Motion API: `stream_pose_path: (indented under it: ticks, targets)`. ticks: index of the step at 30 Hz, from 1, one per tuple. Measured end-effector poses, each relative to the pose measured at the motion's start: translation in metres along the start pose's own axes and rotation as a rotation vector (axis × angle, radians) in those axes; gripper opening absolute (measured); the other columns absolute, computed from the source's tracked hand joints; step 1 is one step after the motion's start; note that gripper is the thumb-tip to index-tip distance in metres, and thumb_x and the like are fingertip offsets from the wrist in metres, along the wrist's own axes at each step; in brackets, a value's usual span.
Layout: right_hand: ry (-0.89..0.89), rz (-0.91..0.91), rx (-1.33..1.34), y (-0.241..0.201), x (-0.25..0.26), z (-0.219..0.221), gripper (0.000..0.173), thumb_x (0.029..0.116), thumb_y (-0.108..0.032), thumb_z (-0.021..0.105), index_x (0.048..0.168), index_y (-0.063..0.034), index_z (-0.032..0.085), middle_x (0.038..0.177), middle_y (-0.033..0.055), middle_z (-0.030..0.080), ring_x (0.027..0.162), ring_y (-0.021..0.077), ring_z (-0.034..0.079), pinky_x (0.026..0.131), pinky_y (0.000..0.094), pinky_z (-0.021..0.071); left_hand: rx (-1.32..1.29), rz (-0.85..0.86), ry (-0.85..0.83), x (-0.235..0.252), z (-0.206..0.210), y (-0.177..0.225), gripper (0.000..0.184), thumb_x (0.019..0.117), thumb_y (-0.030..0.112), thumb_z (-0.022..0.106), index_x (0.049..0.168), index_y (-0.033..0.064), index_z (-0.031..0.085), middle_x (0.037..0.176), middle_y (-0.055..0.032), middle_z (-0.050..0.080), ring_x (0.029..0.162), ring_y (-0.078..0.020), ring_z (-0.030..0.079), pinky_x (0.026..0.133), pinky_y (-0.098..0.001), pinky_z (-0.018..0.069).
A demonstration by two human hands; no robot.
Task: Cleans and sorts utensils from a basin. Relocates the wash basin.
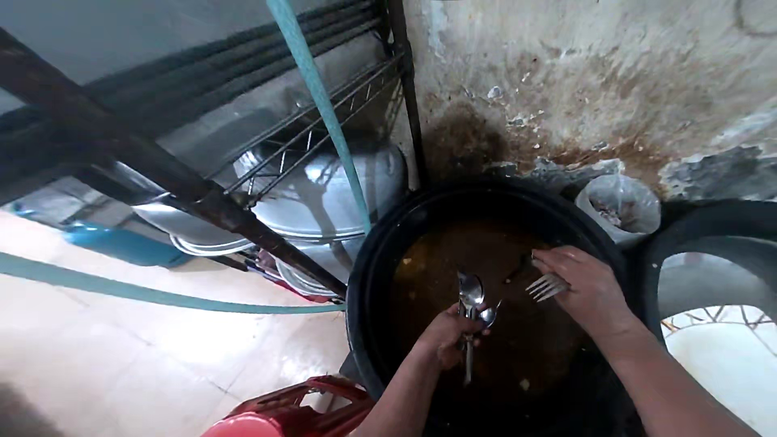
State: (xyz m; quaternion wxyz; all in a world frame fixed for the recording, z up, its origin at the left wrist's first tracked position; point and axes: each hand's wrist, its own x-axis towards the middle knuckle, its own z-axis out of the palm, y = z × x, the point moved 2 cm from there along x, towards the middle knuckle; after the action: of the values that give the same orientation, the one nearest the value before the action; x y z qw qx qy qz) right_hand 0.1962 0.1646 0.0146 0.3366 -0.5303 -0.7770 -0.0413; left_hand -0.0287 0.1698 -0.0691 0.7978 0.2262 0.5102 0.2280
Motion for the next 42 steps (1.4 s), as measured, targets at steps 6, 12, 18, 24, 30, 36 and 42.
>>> stream_pose_path:
  ticks: [6, 12, 18, 24, 30, 36, 42]
  targets:
    - [0.159, 0.312, 0.109, 0.032, 0.019, -0.027, 0.024, 0.1032, -0.013, 0.057, 0.111, 0.0061, 0.070, 0.108, 0.0245, 0.068, 0.100, 0.0309, 0.067, 0.091, 0.0431, 0.0551, -0.001, 0.053, 0.084, 0.003, -0.002, -0.001, 0.040, 0.0933, -0.012, 0.057, 0.130, 0.0016, 0.051, 0.097, -0.0113, 0.064, 0.069, -0.0136, 0.062, 0.058, -0.0244, 0.0532]
    - [0.229, 1.110, 1.071, 0.037, -0.004, 0.018, 0.037, 0.1120, -0.033, 0.039, 0.142, -0.0113, 0.036, 0.099, 0.0132, 0.068, 0.076, 0.0277, 0.074, 0.068, 0.0449, 0.0648, -0.057, 0.260, 0.406, 0.006, -0.009, 0.003, 0.041, 0.0924, -0.008, 0.062, 0.131, 0.0020, 0.052, 0.101, -0.0136, 0.065, 0.070, -0.0164, 0.060, 0.058, -0.0286, 0.0512]
    - [-0.393, 0.728, 0.329, 0.022, -0.016, 0.057, 0.036, 0.1098, -0.027, 0.048, 0.137, -0.0057, 0.057, 0.106, 0.0205, 0.071, 0.082, 0.0332, 0.071, 0.076, 0.0554, 0.0593, -0.041, 0.368, 0.488, 0.004, -0.014, 0.004, 0.041, 0.0950, -0.005, 0.060, 0.135, 0.0040, 0.051, 0.110, -0.0137, 0.065, 0.080, -0.0187, 0.063, 0.064, -0.0327, 0.0535]
    - [-0.953, 0.437, 0.193, -0.011, -0.033, 0.090, 0.030, 0.1081, -0.027, 0.052, 0.135, -0.0190, 0.063, 0.118, 0.0143, 0.071, 0.111, 0.0345, 0.068, 0.097, 0.0587, 0.0526, -0.124, 0.375, 0.523, 0.003, -0.015, 0.007, 0.039, 0.0953, -0.006, 0.059, 0.133, 0.0039, 0.052, 0.103, -0.0129, 0.064, 0.072, -0.0172, 0.060, 0.059, -0.0299, 0.0507]
    - [-1.149, 0.565, 0.596, -0.029, -0.057, 0.102, 0.039, 0.1090, -0.025, 0.050, 0.142, -0.0038, 0.055, 0.138, 0.0209, 0.060, 0.124, 0.0308, 0.061, 0.108, 0.0484, 0.0464, -0.111, 0.374, 0.528, 0.001, -0.016, 0.007, 0.042, 0.0962, -0.004, 0.058, 0.137, 0.0047, 0.051, 0.107, -0.0129, 0.064, 0.073, -0.0165, 0.060, 0.060, -0.0297, 0.0505]
    - [-1.546, 0.503, 0.231, -0.026, -0.086, 0.093, 0.042, 0.1024, -0.015, 0.060, 0.142, -0.0010, 0.055, 0.139, 0.0277, 0.057, 0.131, 0.0444, 0.054, 0.109, 0.0629, 0.0408, -0.124, 0.343, 0.533, 0.002, -0.016, 0.008, 0.043, 0.0946, -0.005, 0.060, 0.136, 0.0045, 0.052, 0.109, -0.0138, 0.064, 0.077, -0.0185, 0.061, 0.062, -0.0316, 0.0504]
    - [-1.292, 0.353, 0.223, -0.023, -0.074, 0.064, 0.033, 0.1084, -0.019, 0.048, 0.136, -0.0155, 0.065, 0.136, 0.0152, 0.064, 0.130, 0.0353, 0.058, 0.111, 0.0585, 0.0422, -0.057, 0.346, 0.496, 0.004, -0.016, 0.007, 0.041, 0.0950, -0.004, 0.060, 0.135, 0.0049, 0.054, 0.111, -0.0135, 0.063, 0.073, -0.0172, 0.057, 0.059, -0.0310, 0.0481]
